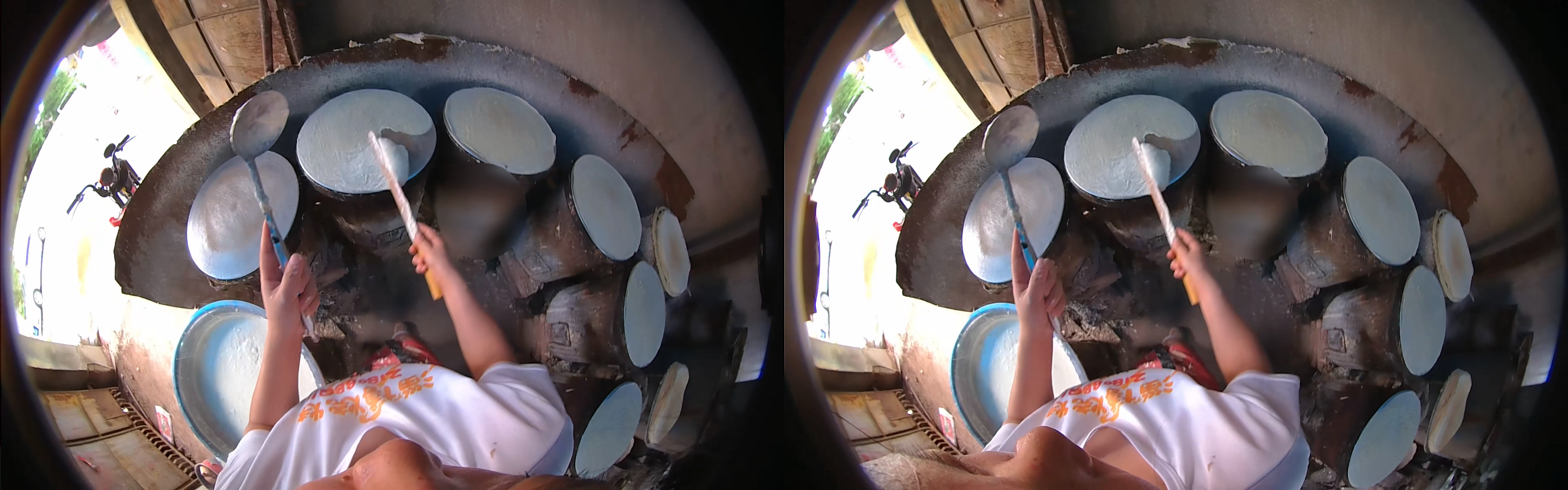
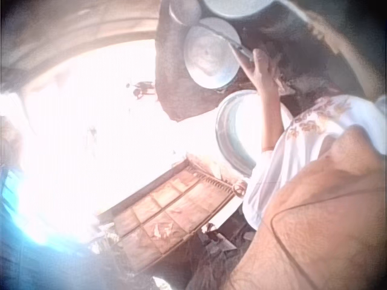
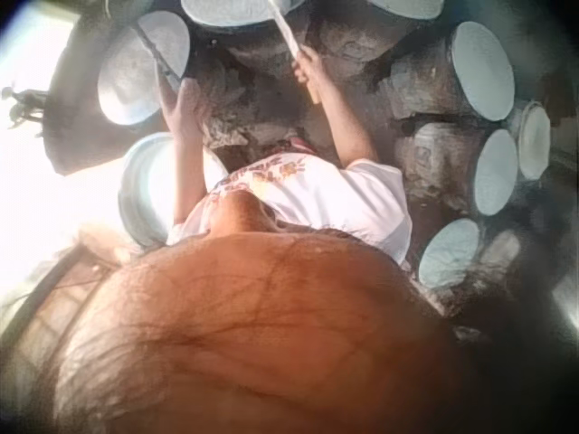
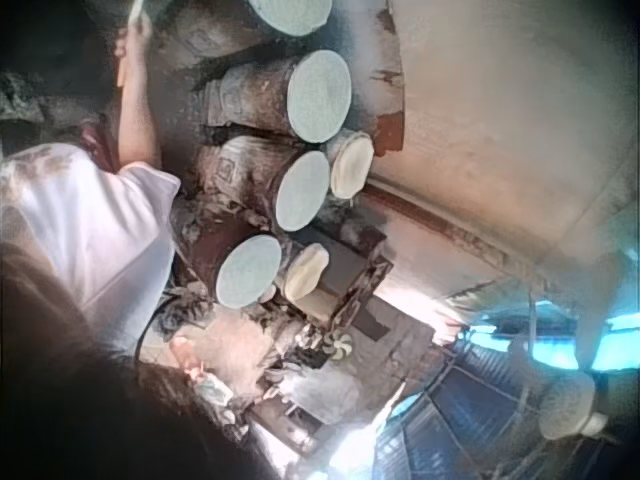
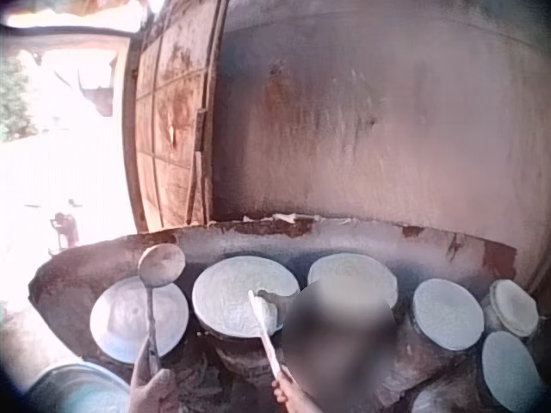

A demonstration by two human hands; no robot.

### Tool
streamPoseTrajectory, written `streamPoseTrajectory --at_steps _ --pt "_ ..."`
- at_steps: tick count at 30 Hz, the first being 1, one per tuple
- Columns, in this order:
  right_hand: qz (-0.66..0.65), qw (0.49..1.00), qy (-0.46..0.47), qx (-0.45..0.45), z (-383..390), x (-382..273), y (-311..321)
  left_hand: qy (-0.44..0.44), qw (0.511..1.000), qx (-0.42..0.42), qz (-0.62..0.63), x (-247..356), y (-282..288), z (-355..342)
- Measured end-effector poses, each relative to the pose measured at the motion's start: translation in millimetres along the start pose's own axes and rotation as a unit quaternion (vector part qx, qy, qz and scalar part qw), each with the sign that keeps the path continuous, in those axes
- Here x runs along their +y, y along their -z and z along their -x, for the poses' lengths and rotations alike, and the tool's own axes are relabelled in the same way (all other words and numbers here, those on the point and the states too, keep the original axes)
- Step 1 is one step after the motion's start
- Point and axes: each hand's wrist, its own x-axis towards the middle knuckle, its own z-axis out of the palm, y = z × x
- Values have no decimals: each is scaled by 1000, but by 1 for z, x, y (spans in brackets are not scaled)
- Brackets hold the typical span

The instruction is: The person spreads liquid batter onto multiple heated circular plates using a ladle and a thin stick, peels off the cooked thin sheets by hand, and stacks them on top of each other.

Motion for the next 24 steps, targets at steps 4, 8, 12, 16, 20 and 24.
streamPoseTrajectory --at_steps 4,8,12,16,20,24 --pt "26 999 11 -21 -40 -53 12 4 1000 -30 4 -8 -17 -13" --pt "36 999 9 -18 -76 -94 28 3 998 -48 -28 -20 -46 -43" --pt "-72 997 2 -8 -79 -71 0 3 996 -55 -69 -40 -60 -78" --pt "113 991 -40 -62 -36 -62 60 20 993 -35 -114 -46 -80 -100" --pt "162 980 69 -96 -89 -119 109 43 990 -40 -125 -61 -111 -118" --pt "291 945 111 -97 -121 -143 74 35 991 -13 -125 -61 -116 -136"
